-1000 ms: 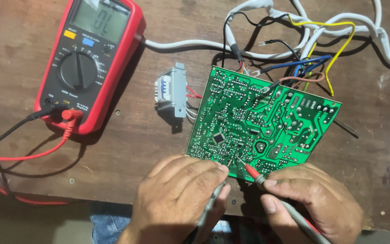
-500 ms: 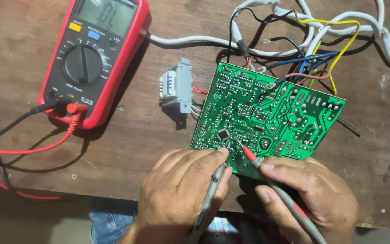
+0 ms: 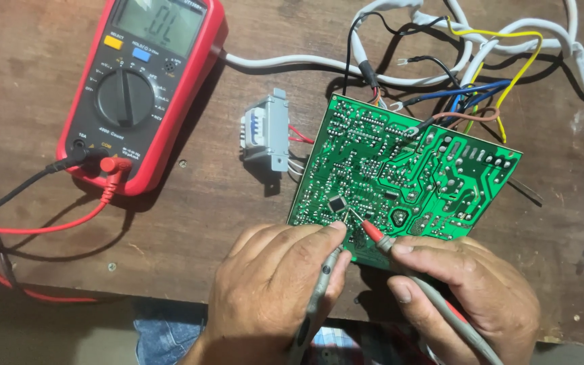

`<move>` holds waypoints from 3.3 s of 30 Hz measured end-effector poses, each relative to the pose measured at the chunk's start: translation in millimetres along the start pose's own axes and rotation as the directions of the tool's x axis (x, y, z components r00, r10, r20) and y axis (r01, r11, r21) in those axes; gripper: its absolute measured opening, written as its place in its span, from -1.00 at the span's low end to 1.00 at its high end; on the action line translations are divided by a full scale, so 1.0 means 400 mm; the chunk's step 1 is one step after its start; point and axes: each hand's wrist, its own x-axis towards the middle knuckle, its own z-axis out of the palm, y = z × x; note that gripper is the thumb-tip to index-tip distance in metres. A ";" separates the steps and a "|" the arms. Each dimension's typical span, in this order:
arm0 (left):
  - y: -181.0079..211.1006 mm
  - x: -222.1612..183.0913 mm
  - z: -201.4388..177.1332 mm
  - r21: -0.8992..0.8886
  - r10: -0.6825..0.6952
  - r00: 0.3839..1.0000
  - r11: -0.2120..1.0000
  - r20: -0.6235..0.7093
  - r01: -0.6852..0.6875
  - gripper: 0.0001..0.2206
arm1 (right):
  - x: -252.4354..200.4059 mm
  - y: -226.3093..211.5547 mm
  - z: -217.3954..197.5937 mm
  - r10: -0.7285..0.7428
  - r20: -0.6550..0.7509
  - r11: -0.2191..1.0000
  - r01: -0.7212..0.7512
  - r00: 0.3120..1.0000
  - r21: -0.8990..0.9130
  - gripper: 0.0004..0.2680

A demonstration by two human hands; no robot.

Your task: Testing electrical components on a circuit board using a digital multimeter probes to check for continuity or voltage.

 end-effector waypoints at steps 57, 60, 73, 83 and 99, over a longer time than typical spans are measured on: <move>-0.011 -0.010 0.033 -0.001 -0.044 0.996 0.999 -0.076 0.045 -0.78 | -0.322 0.732 0.142 0.132 0.404 0.972 -0.038 0.905 -0.232 -0.38; -0.012 0.011 0.002 0.023 0.035 0.999 0.999 -0.010 -0.034 -0.81 | -0.097 0.249 0.038 0.095 0.162 0.982 -0.065 0.982 -0.179 -0.55; -0.008 0.007 -0.011 -0.019 0.058 0.998 0.998 0.023 -0.058 -0.78 | -0.008 -0.029 0.009 0.127 -0.093 0.992 -0.124 0.987 0.035 -0.84; 0.000 0.016 -0.022 -0.057 0.057 0.997 0.997 0.042 -0.054 -0.88 | -0.014 -0.016 0.007 0.098 -0.095 0.992 -0.090 0.991 0.084 -0.84; -0.004 0.015 -0.023 -0.043 0.043 0.994 0.998 0.101 -0.039 -0.80 | -0.025 -0.018 0.014 0.162 -0.130 0.978 -0.142 0.978 0.154 -0.84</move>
